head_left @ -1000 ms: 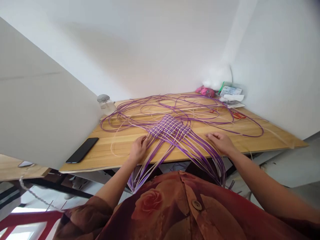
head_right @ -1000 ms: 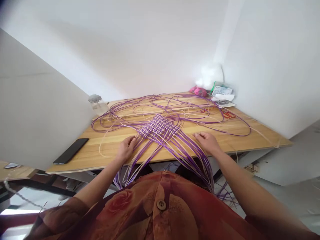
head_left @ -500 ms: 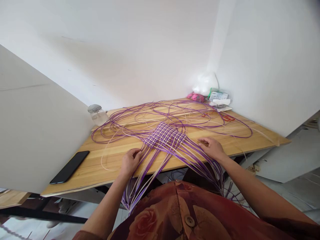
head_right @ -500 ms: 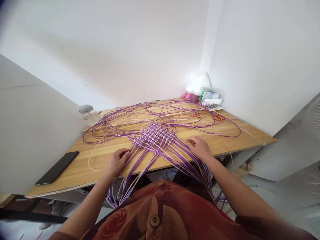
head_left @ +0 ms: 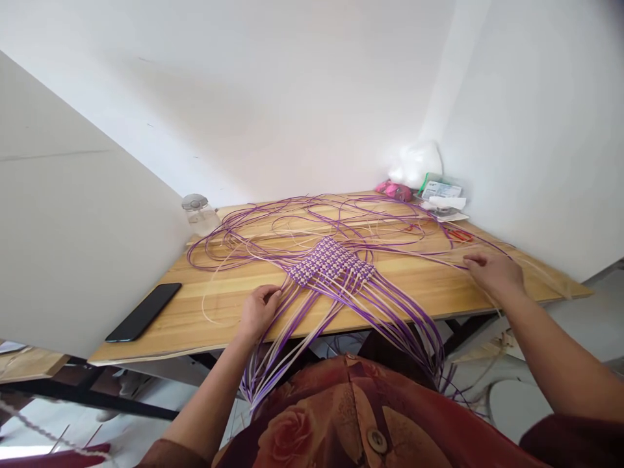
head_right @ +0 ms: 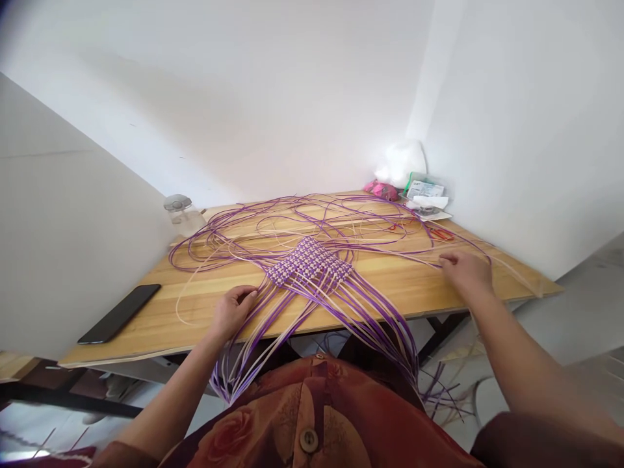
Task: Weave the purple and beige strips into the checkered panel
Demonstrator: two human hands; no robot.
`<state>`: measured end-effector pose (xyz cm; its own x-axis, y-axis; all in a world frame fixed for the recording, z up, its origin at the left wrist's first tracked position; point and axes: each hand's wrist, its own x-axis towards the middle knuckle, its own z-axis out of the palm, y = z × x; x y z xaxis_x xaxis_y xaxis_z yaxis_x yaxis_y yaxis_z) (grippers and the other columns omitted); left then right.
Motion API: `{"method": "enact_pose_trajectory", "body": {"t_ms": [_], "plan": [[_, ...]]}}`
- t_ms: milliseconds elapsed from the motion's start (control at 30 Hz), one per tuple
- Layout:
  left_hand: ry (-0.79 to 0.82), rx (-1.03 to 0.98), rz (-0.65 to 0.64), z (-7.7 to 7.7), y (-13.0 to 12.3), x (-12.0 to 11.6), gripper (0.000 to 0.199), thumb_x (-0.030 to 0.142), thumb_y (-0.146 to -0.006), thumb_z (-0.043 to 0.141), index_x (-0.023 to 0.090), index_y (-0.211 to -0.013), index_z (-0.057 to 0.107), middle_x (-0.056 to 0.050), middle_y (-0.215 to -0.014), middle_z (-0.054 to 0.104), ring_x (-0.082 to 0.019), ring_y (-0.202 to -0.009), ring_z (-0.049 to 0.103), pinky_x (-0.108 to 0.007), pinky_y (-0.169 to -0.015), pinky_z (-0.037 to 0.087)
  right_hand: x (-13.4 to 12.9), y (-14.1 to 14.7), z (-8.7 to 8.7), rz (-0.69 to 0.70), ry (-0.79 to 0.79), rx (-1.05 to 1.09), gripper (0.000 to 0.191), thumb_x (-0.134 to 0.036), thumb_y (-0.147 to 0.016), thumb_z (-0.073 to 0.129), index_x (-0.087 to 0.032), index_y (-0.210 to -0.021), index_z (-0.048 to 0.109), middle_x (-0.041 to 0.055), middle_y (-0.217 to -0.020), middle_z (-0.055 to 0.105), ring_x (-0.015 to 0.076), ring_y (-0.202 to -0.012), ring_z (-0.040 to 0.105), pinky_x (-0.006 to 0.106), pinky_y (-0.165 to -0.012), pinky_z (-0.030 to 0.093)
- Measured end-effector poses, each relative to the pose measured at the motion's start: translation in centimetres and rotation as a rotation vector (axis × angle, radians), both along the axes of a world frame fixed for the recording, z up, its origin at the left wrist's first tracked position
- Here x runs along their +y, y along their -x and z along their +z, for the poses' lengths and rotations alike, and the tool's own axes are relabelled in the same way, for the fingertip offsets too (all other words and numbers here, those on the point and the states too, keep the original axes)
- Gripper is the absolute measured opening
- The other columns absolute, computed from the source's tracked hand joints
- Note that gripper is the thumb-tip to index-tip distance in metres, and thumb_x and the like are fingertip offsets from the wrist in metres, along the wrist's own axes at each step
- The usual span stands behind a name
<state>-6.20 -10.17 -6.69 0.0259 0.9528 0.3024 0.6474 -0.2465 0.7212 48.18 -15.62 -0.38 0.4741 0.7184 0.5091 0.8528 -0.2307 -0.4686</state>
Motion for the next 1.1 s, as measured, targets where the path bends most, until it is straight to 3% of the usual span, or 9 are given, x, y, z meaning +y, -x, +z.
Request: {"method": "enact_pose_trajectory", "body": {"t_ms": [100, 200, 267, 467, 633, 1100], "plan": [[0.002, -0.002, -0.003, 0.1, -0.1, 0.0, 0.028, 0.041, -0.082, 0.056, 0.021, -0.092, 0.073, -0.006, -0.096, 0.074, -0.023, -0.092, 0.068, -0.034, -0.085, 0.051, -1.8, 4.5, -0.8, 0.05, -0.003, 0.014, 0.03, -0.042, -0.082, 0.055, -0.022, -0.093, 0.074, 0.0103, -0.09, 0.074, 0.0266, -0.08, 0.067, 0.041, -0.075, 0.05], [-0.002, -0.002, -0.002, 0.2, -0.1, 0.0, 0.027, 0.04, -0.082, 0.057, 0.021, -0.091, 0.073, -0.006, -0.095, 0.074, -0.023, -0.091, 0.067, -0.034, -0.085, 0.051, -2.2, 9.3, -2.6, 0.342, 0.085, 0.034, 0.038, -0.05, -0.086, 0.053, -0.024, -0.103, 0.074, 0.0047, -0.101, 0.075, 0.0219, -0.089, 0.069, 0.033, -0.079, 0.053], [-0.006, -0.002, 0.001, 0.3, -0.1, 0.0, 0.027, 0.04, -0.082, 0.057, 0.021, -0.09, 0.073, -0.006, -0.095, 0.074, -0.023, -0.091, 0.068, -0.034, -0.084, 0.051, -1.6, 10.8, -3.6, 0.475, 0.155, 0.016, 0.037, -0.049, -0.083, 0.056, -0.024, -0.101, 0.075, 0.005, -0.102, 0.075, 0.0227, -0.091, 0.069, 0.032, -0.079, 0.054], [-0.006, -0.015, 0.017, 0.2, 0.1, 0.0, 0.028, 0.041, -0.083, 0.057, 0.021, -0.092, 0.074, -0.006, -0.097, 0.075, -0.023, -0.093, 0.068, -0.034, -0.086, 0.051, -0.2, 9.7, -5.6, 0.288, 0.083, -0.051, 0.035, -0.042, -0.088, 0.046, -0.021, -0.089, 0.074, 0.0111, -0.101, 0.074, 0.0293, -0.097, 0.065, 0.044, -0.087, 0.049], [0.003, -0.059, 0.04, -0.2, 0.4, 0.2, 0.031, 0.043, -0.082, 0.057, 0.019, -0.092, 0.074, -0.007, -0.098, 0.075, -0.022, -0.092, 0.068, -0.034, -0.087, 0.051, -1.1, 10.4, -6.1, 0.321, 0.06, -0.144, 0.032, -0.038, -0.089, 0.046, -0.021, -0.09, 0.073, 0.0088, -0.099, 0.074, 0.0274, -0.097, 0.064, 0.041, -0.092, 0.046], [0.026, -0.08, 0.083, -0.3, 0.9, 0.5, 0.035, 0.046, -0.079, 0.061, 0.016, -0.093, 0.074, -0.008, -0.094, 0.076, -0.023, -0.09, 0.07, -0.034, -0.084, 0.052, -1.4, 11.0, -6.1, 0.291, 0.011, -0.206, 0.029, -0.033, -0.089, 0.048, -0.02, -0.081, 0.072, 0.008, -0.088, 0.073, 0.025, -0.085, 0.062, 0.036, -0.08, 0.045]]}}
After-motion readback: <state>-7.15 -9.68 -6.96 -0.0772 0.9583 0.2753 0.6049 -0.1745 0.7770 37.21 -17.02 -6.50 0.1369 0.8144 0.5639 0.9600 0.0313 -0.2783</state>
